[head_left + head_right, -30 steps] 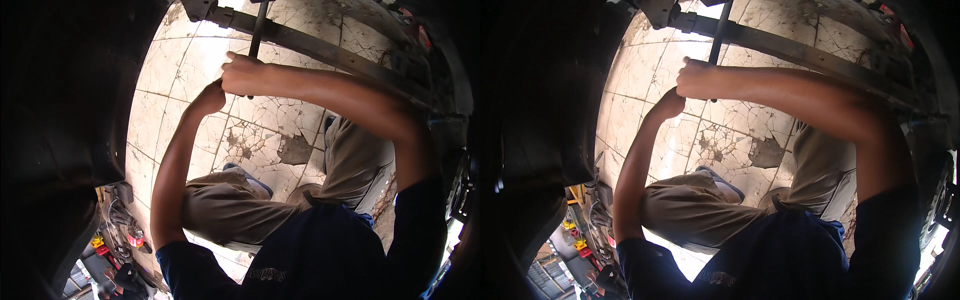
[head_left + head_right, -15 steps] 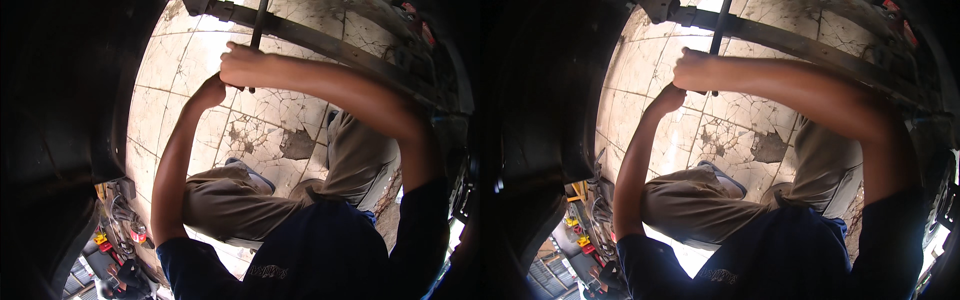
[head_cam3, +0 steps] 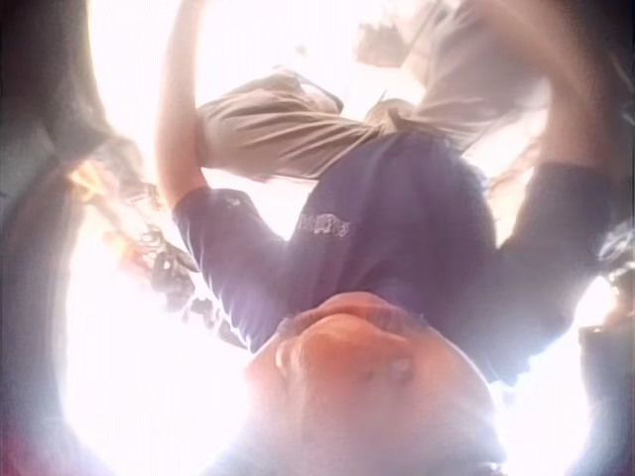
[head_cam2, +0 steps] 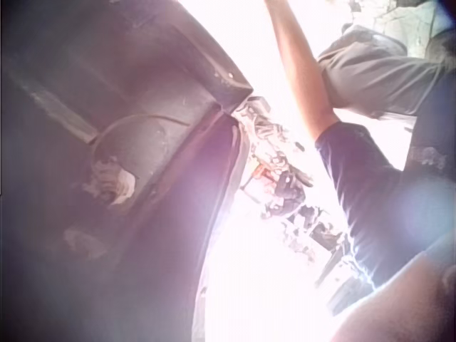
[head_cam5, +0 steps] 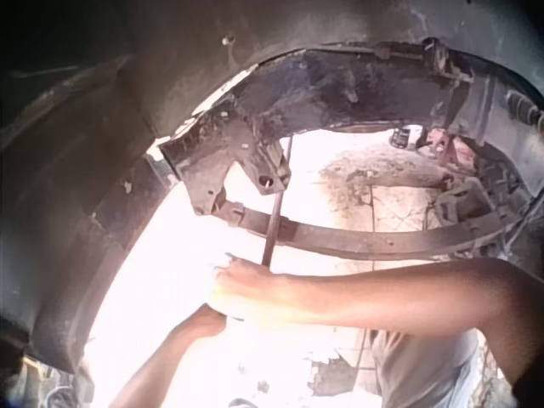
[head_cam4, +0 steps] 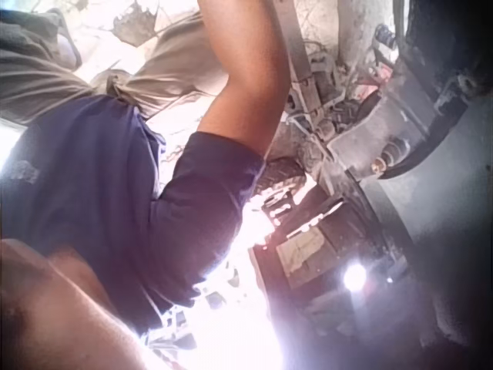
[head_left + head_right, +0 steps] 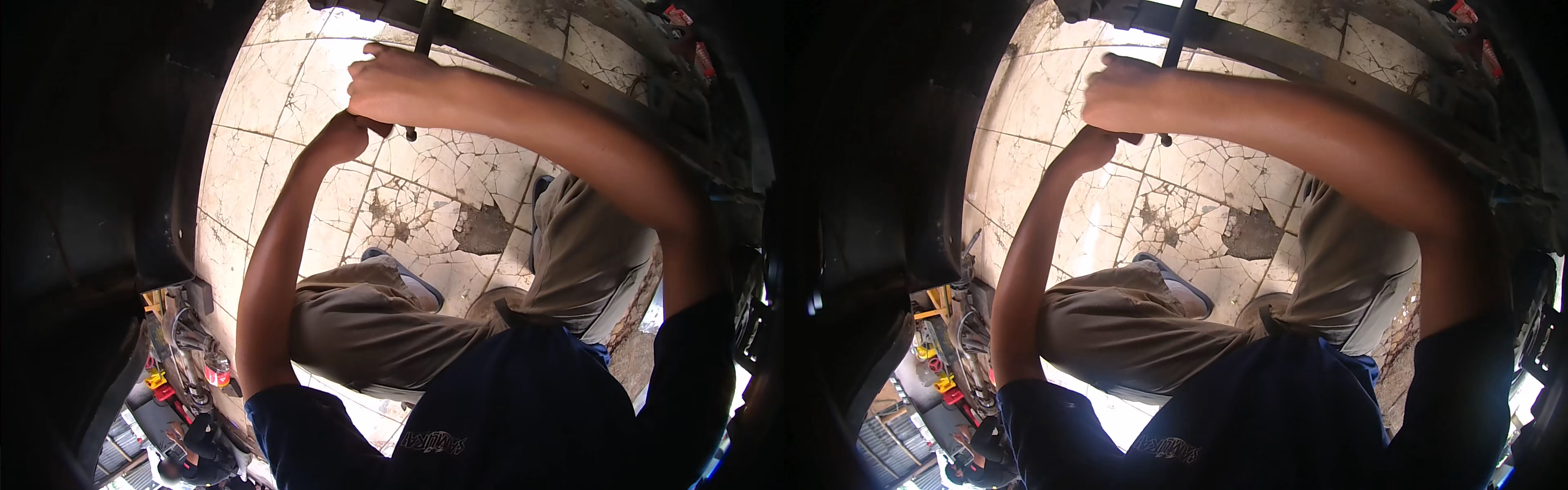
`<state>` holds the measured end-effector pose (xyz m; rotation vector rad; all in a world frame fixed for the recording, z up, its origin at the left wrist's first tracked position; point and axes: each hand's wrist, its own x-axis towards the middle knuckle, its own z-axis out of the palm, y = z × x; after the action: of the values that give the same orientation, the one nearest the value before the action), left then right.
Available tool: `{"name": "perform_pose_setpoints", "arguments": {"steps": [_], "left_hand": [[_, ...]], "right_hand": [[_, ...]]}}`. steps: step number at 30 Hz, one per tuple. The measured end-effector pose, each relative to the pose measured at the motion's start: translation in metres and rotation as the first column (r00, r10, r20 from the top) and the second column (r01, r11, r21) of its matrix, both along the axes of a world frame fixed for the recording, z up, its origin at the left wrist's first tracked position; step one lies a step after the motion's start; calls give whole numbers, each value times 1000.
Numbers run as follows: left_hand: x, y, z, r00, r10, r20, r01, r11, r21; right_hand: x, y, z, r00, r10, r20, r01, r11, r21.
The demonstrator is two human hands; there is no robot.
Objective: The person uses a wrench to tighten a bolt on the underside of a vehicle's suspension system. They repeatedly adjust the wrench and apply torque to secure the fastener in place.
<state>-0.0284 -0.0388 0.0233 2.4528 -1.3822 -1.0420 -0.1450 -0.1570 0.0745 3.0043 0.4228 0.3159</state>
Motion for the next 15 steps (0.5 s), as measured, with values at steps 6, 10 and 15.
{"name": "perform_pose_setpoints", "arguments": {"steps": [6,10,15], "left_hand": [[14,17,-15,999,-38,-30,31,981,-190],[1,10,-2,995,104,-1,-102,980,-171],[3,9,7,1000,-21,-4,21,993,-114]], "right_hand": [[9,1,-3,999,34,11,-34,999,25],[7,1,-10,999,-41,-32,39,997,-62],[-3,7,17,997,66,-31,-66,998,2]]}}
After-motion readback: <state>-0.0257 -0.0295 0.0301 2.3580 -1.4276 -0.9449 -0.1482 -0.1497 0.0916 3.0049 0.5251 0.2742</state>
